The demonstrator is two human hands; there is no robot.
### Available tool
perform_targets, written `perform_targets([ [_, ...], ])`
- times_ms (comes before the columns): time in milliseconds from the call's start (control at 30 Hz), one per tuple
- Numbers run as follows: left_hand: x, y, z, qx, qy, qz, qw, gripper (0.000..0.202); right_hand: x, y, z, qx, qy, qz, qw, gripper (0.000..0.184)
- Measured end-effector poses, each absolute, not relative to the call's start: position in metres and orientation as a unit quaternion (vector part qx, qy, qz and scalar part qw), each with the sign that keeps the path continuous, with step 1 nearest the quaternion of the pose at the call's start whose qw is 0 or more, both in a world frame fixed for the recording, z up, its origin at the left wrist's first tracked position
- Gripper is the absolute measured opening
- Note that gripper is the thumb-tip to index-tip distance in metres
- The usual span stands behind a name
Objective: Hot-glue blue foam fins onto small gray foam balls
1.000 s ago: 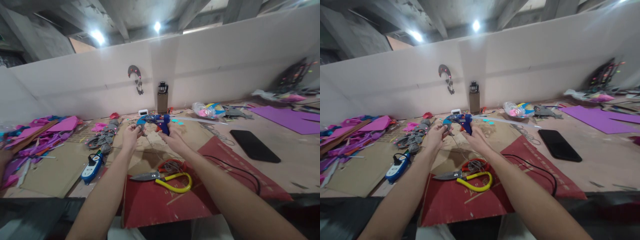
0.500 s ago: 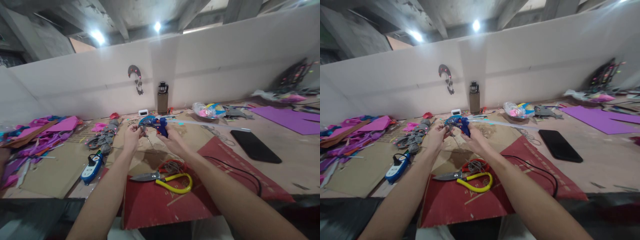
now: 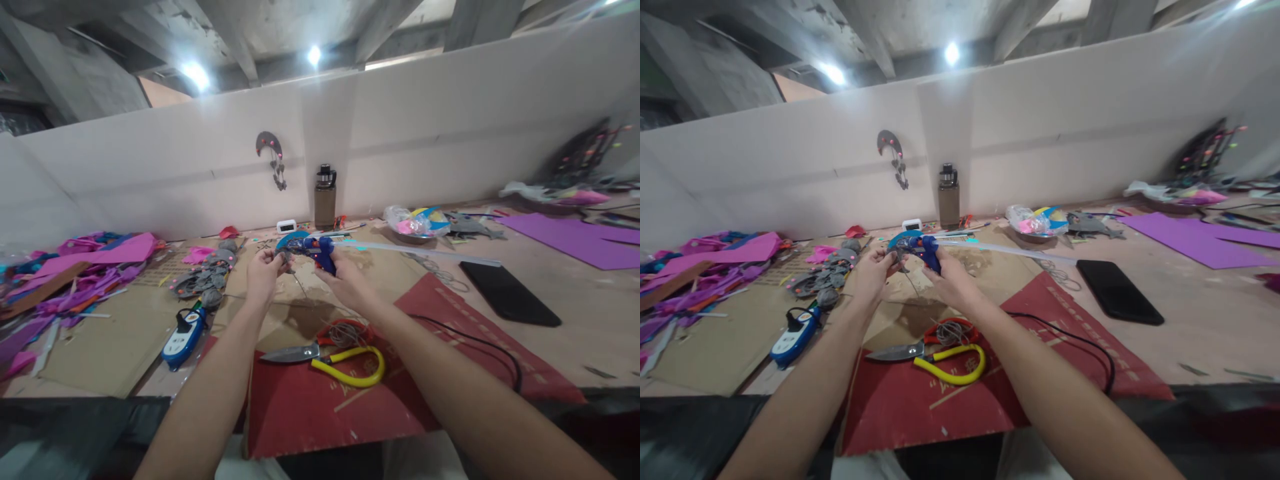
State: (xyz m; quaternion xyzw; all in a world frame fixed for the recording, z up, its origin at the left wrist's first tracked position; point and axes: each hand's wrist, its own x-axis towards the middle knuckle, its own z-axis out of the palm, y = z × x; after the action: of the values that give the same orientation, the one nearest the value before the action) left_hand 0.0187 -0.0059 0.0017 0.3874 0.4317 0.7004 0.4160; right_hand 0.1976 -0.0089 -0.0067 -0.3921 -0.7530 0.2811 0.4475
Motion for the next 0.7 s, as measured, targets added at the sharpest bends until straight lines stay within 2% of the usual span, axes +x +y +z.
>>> perform_targets([
  [233,0.015,-0.007,0.002,0.397,0.419,0.706,0.411,0.02,0.2,-0.009,-0.006,-0.394,-0.746,0.285,0.456,0.037],
  [467,0.015,-0.009,0.006,0.388,0.412,0.717,0.407,0.02,0.201,-0.005,-0.01,-0.408,-0.746,0.263,0.455,0.025],
  [700,0.012,-0.008,0.007,0.401,0.4,0.719,0.402,0.021,0.203,0.003,-0.017,-0.41,-0.742,0.254,0.465,0.03],
])
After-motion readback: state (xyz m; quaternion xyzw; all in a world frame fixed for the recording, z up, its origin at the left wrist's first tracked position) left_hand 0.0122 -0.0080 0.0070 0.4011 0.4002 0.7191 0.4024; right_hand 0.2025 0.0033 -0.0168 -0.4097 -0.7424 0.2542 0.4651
